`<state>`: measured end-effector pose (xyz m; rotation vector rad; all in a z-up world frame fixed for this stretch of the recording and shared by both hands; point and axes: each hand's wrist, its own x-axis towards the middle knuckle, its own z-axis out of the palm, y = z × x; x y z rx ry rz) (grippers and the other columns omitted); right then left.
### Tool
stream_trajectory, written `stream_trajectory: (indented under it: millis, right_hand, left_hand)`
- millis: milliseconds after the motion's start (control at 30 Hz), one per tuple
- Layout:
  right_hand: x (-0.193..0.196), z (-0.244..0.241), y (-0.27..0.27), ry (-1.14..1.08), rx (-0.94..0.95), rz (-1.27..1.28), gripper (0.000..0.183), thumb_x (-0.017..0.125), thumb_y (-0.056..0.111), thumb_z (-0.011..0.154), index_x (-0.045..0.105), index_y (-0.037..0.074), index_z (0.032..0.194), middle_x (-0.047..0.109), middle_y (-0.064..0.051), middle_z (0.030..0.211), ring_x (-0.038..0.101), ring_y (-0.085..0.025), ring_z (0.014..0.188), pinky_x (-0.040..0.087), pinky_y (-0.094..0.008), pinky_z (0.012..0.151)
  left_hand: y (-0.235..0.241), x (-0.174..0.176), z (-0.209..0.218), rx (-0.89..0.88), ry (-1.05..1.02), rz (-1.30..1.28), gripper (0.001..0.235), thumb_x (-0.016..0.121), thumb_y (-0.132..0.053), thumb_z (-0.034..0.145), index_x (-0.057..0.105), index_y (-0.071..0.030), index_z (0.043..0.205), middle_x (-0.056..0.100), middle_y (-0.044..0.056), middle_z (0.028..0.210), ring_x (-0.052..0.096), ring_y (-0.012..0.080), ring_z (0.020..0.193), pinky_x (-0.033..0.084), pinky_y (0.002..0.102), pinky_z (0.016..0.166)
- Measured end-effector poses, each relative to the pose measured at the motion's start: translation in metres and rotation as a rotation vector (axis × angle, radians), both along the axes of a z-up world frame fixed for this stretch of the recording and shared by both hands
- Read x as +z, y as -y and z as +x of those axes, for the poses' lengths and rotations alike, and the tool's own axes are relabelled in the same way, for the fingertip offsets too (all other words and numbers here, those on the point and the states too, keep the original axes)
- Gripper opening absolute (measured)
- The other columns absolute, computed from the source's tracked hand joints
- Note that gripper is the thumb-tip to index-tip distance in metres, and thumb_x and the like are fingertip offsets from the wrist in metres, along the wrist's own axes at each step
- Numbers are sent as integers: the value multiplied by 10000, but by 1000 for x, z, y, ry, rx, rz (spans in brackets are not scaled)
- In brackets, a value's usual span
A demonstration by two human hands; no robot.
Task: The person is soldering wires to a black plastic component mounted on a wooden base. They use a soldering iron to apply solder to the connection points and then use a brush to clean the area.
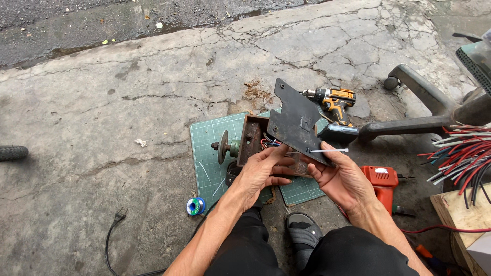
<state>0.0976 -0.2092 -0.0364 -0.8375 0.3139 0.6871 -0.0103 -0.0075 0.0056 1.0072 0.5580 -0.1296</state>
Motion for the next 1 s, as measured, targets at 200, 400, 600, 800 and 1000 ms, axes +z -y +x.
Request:
stream_trajectory:
  millis: [200,400,600,800,1000]
  right_hand:
    - [-4,-3,-3,-14,25,10,207,711,120,1064,769,40,1246,831,-199,1178,819,-448,1050,712,-410,842]
    - [-20,7,12,-36,-42,73,210,692,131,1079,783,61,1255,830,-202,1209,817,-433,1111,706,-387,888]
    - [-15,1,16,-38,-50,56,181,711,180,1093,790,59,1201,835,-202,1198,825,-414,1102,711,-380,868]
    - [-10,0,18,116,-59,-129,203,693,166,1091,738,34,1238,812,-227,1195,795,-439,1134,669,-497,1014]
    - [-11,2,33,175,-116,-164,217,674,167,1100,719,33,1264,804,-241,1205,785,-437,1161,644,-549,1082]
  left_hand:
    - [-2,-29,8,27,71,-15,360,900,-348,960,848,-30,1121,858,177,952,844,211,796,717,274,721]
    - [-12,-33,8,91,30,92,313,912,-288,949,855,-10,1081,849,194,880,831,209,710,712,284,644]
    - [-15,-47,12,124,-7,286,361,960,-232,877,835,36,1084,827,210,823,776,180,619,676,253,524]
    - [-31,-68,32,-15,-64,696,209,902,-257,894,882,-119,1051,842,118,805,779,169,578,657,246,422]
    - [-22,-58,40,-275,41,940,232,753,-279,1001,866,-231,1199,871,93,1018,819,388,1043,672,495,856]
